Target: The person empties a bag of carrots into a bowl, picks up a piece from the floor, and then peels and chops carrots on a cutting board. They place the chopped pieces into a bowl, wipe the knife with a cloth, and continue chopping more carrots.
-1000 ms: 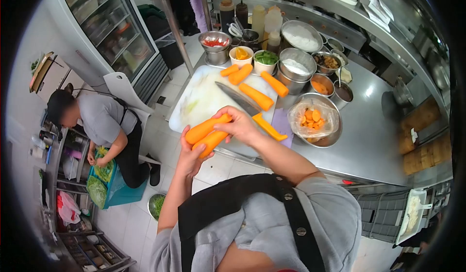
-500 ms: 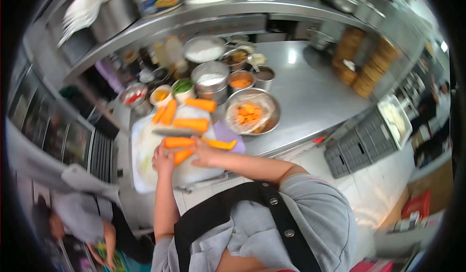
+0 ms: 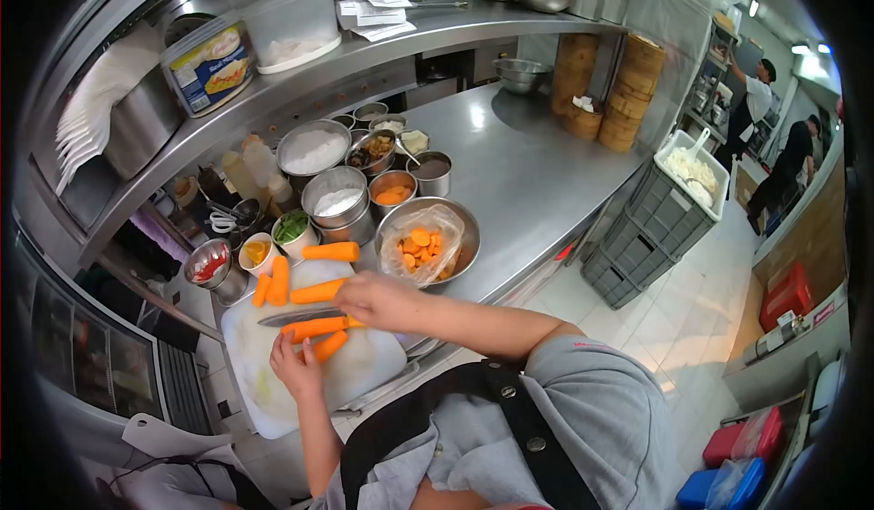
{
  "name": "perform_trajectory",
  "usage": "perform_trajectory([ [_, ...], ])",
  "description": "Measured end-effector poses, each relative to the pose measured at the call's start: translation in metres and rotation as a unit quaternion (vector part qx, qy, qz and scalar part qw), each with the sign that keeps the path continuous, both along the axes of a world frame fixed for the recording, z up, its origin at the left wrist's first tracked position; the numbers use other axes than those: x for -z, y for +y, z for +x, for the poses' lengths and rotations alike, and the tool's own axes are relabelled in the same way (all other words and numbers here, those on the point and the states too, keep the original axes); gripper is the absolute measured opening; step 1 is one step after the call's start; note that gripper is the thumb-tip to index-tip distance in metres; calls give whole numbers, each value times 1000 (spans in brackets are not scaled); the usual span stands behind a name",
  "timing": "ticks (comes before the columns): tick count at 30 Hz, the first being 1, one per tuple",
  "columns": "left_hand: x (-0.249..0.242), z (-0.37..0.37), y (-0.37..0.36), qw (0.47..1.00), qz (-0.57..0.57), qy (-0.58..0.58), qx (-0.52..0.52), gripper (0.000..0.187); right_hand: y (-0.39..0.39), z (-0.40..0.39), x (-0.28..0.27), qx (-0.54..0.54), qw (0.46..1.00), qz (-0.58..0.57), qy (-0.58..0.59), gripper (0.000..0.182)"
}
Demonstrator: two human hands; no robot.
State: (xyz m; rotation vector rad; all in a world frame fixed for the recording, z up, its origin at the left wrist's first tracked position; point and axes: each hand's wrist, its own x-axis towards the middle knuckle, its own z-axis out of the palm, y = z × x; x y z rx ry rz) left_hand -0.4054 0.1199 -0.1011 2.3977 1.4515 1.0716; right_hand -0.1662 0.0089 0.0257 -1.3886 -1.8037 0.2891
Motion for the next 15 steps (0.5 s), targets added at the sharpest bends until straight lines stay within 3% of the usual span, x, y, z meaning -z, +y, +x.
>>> perform_trajectory([
  [3,-13,16,-15,988,-69,66,-119,46,-25,51,-60,87,982,149,-70,14],
  [6,-3,23,-19,971,-2,73,-229,47,-47,133,-111,202,921,304,-133,14],
  [9,4,24,-22,970,135,-21,-199,47,-69,220,-166,316,852,373,-185,12],
  [15,-74,159,-91,968,201,-132,-64,30,-82,393,-256,505,764,285,-282,23],
])
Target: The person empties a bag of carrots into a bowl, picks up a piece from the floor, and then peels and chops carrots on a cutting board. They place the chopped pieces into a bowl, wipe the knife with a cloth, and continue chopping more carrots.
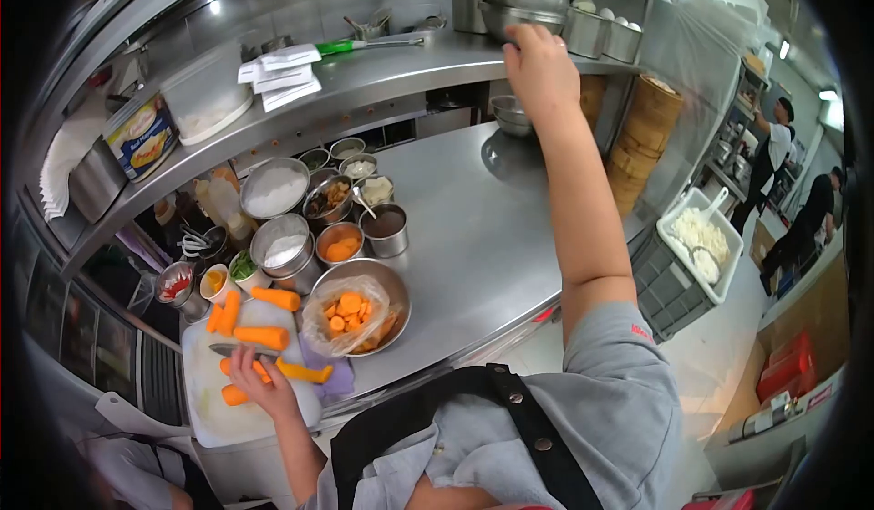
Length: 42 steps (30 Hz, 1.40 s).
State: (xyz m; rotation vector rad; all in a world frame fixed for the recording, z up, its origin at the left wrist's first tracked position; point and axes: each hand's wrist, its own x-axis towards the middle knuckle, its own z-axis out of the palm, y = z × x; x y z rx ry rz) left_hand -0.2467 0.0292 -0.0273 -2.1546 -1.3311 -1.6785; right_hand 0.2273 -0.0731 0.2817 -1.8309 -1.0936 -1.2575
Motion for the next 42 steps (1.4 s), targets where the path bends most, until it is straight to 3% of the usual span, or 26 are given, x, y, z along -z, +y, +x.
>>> perform_trajectory([
  [5,-38,72,-31,992,53,25,114,25,21,83,-37,63,997,16,-44,41],
  [10,-43,102,-45,985,18,19,168,20,36,132,-66,127,991,-3,-42,53],
  [14,-42,111,-52,983,19,27,183,20,42,171,-84,48,991,-110,60,47],
  [17,-44,111,-56,983,19,31,182,20,40,170,-83,2,999,-42,22,40],
  [25,-46,103,-56,981,25,23,191,23,-12,108,-53,-136,980,39,-137,24],
  [31,-44,85,-43,982,52,7,183,29,-61,-3,15,-265,964,3,-8,24],
  [34,-41,66,-37,982,36,7,184,24,-67,-43,56,-305,951,-48,-30,27],
  [39,-39,20,-25,984,53,-15,171,22,-64,-127,110,-450,862,-106,209,27],
  [42,-29,-25,-14,975,-33,-83,203,20,-55,-174,151,-565,664,-113,477,24],
])
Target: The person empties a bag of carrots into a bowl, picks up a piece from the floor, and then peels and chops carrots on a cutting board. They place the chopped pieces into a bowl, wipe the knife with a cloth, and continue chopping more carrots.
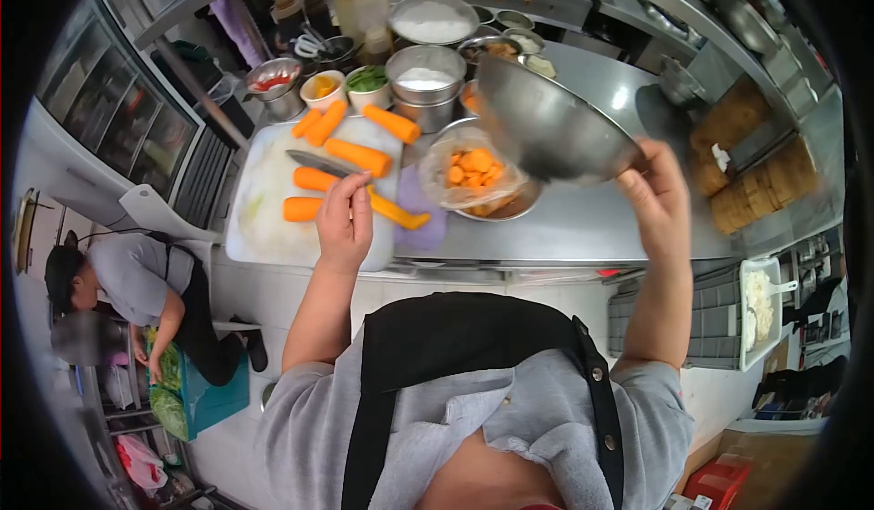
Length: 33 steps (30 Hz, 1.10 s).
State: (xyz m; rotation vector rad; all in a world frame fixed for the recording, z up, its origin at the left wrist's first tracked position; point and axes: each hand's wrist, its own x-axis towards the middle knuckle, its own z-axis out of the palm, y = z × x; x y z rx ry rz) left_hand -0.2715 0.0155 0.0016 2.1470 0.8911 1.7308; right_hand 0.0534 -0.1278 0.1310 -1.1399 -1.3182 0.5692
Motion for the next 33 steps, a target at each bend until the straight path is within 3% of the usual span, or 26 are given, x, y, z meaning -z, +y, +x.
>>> perform_trajectory([
  [1,8,-20,3,998,-60,-11,11,19,3,-14,18,-38,998,-47,-16,21],
  [2,15,-37,6,992,-122,-22,22,19,8,-33,41,-92,989,-99,58,23],
  [5,13,-90,15,984,-158,-82,-18,24,21,-123,78,-198,917,-208,278,34],
  [8,18,-147,29,968,-212,-130,-34,25,36,-183,129,-283,843,-311,335,42],
  [10,20,-174,35,956,-247,-156,-34,25,47,-211,154,-339,765,-382,393,46],
  [13,16,-195,38,936,-290,-196,-34,24,57,-234,181,-279,756,-479,347,48],
  [16,19,-205,38,934,-290,-205,-30,24,57,-239,176,-293,789,-452,295,49],
  [20,26,-206,31,934,-295,-201,-21,23,60,-228,156,-301,777,-381,400,42],
  [24,28,-197,22,932,-308,-193,-2,22,58,-217,156,-236,875,-385,173,40],
  [28,25,-180,17,929,-313,-199,5,20,43,-201,118,-231,885,-317,251,37],
  [32,17,-139,6,934,-284,-217,-13,18,26,-123,102,-140,973,-176,51,21],
  [33,21,-128,5,942,-265,-202,-26,19,23,-110,97,-101,986,-113,64,21],
])
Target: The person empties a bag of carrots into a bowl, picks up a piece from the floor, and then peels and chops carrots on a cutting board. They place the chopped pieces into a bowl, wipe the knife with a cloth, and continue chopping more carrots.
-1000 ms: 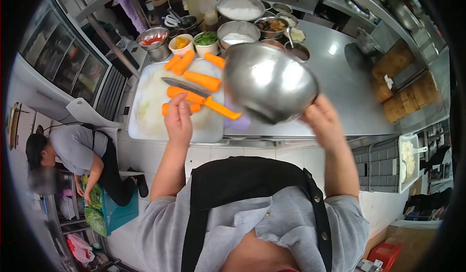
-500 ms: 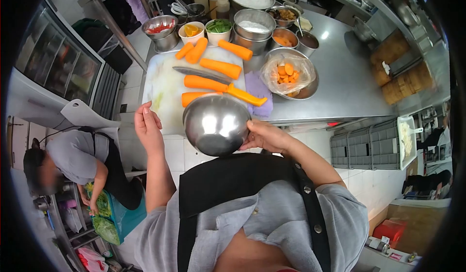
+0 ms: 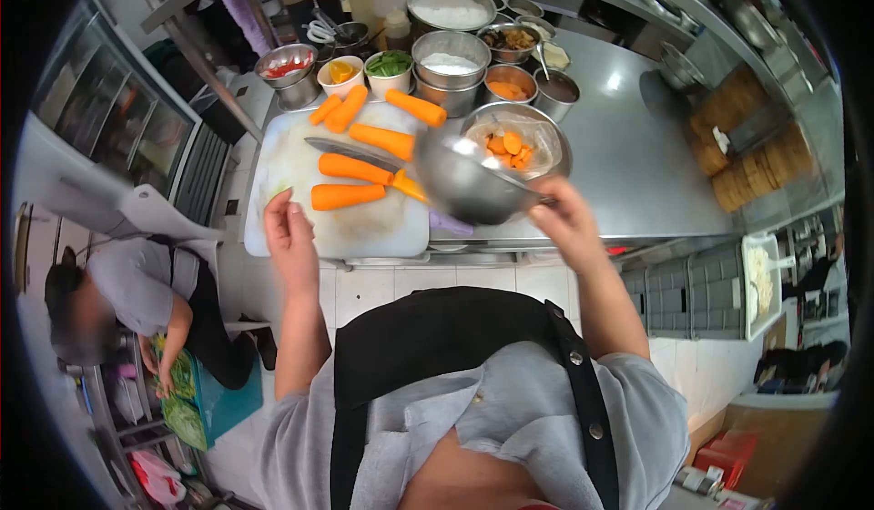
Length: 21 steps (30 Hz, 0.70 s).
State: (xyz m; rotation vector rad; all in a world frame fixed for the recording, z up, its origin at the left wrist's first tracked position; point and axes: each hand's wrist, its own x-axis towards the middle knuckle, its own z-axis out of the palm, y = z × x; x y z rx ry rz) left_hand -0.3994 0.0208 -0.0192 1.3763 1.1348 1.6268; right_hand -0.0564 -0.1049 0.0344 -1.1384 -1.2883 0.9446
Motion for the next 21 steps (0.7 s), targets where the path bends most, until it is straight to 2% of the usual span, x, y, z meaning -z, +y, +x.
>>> perform_trajectory([
  [1,4,10,-2,1000,14,21,-14,19,-4,11,-5,45,997,58,17,22],
  [3,8,29,-3,997,41,64,1,21,-15,37,-15,138,971,116,-159,24],
  [4,11,40,-3,995,51,87,1,21,-20,50,-16,186,940,147,-244,25],
  [7,1,80,-9,979,130,157,-30,21,-31,84,-6,273,856,214,-384,27],
  [11,-8,126,-26,966,182,182,-21,23,-38,124,19,316,822,212,-423,27],
  [14,-14,142,-46,941,224,247,56,21,-37,149,48,340,832,185,-398,28],
  [17,-7,153,-63,927,212,281,131,24,-40,164,79,333,849,154,-379,26],
  [21,-3,163,-83,915,195,325,136,20,-41,171,123,353,872,85,-330,25],
])
